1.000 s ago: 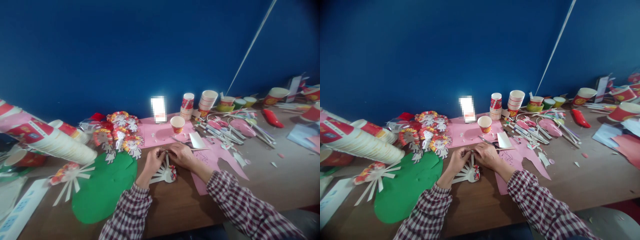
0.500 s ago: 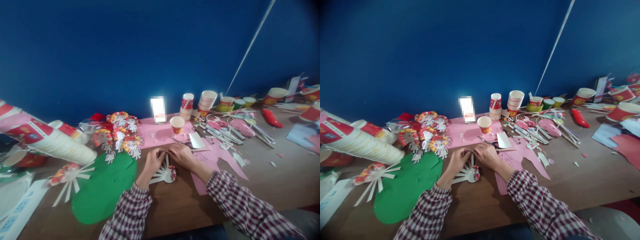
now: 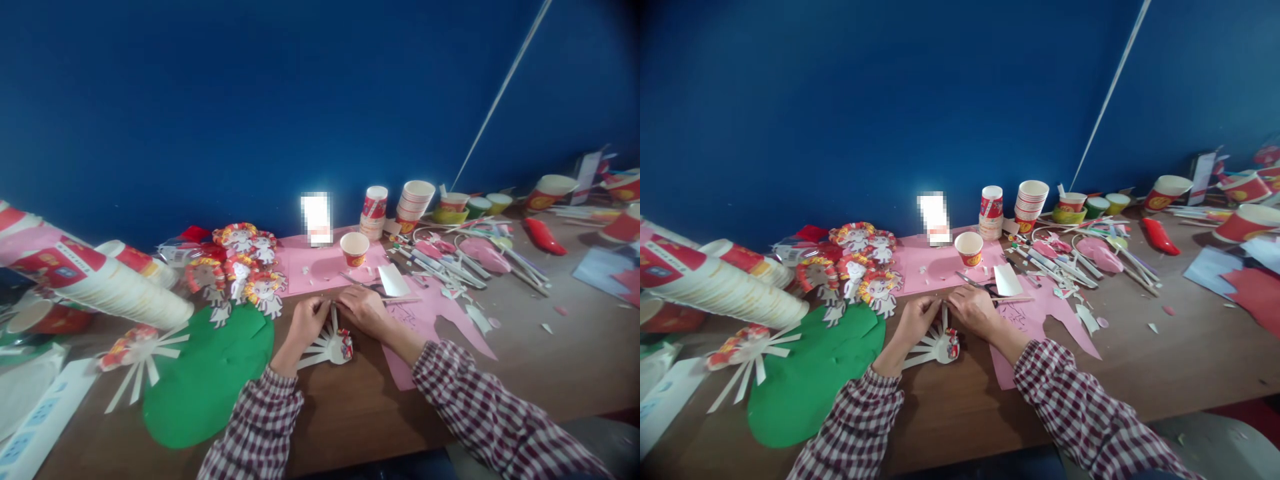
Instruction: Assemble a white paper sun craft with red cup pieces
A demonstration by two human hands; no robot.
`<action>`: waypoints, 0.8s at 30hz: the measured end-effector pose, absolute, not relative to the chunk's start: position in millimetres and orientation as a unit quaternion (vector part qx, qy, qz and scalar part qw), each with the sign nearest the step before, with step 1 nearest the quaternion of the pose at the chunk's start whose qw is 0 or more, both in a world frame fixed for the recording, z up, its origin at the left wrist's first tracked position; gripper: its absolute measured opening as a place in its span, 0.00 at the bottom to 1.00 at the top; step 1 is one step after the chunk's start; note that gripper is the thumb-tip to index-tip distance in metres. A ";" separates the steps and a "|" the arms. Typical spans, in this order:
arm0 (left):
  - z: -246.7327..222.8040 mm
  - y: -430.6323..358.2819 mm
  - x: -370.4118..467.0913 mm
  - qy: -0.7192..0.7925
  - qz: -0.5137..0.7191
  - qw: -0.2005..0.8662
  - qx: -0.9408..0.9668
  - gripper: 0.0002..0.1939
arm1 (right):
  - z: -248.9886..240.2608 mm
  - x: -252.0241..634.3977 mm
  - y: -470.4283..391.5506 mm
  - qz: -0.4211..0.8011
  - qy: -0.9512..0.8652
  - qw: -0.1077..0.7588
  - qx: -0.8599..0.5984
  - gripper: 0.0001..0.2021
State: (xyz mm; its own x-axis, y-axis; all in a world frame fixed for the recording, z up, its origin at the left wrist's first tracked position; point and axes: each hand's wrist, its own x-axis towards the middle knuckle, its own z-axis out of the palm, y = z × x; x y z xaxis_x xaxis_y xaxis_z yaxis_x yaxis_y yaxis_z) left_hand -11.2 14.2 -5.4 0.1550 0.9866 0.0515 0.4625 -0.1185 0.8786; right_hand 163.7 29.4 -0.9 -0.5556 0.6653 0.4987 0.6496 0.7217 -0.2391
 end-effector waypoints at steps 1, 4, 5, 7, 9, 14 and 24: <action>-5.6 14.1 -11.0 0.549 0.351 0.375 0.660 0.19 | -0.9 163.6 29.3 0.013 -0.883 0.288 -0.371 0.12; -5.3 13.1 -10.2 0.552 0.356 0.380 0.651 0.18 | -1.8 163.6 29.2 0.014 -0.883 0.285 -0.372 0.12; -5.1 12.8 -10.0 0.552 0.357 0.382 0.649 0.17 | -2.1 163.8 29.1 0.014 -0.883 0.284 -0.372 0.12; -5.0 12.0 -9.8 0.550 0.361 0.387 0.646 0.17 | -2.7 164.1 29.0 0.017 -0.885 0.283 -0.370 0.11; -5.3 11.6 -9.9 0.547 0.368 0.389 0.644 0.16 | -2.9 164.5 28.9 0.021 -0.886 0.283 -0.367 0.10; -5.3 12.0 -9.8 0.543 0.379 0.386 0.643 0.13 | -3.3 165.1 28.9 0.032 -0.884 0.289 -0.365 0.08; -3.4 13.0 -10.5 0.543 0.378 0.373 0.651 0.11 | -5.4 164.8 29.8 0.048 -0.877 0.319 -0.355 0.07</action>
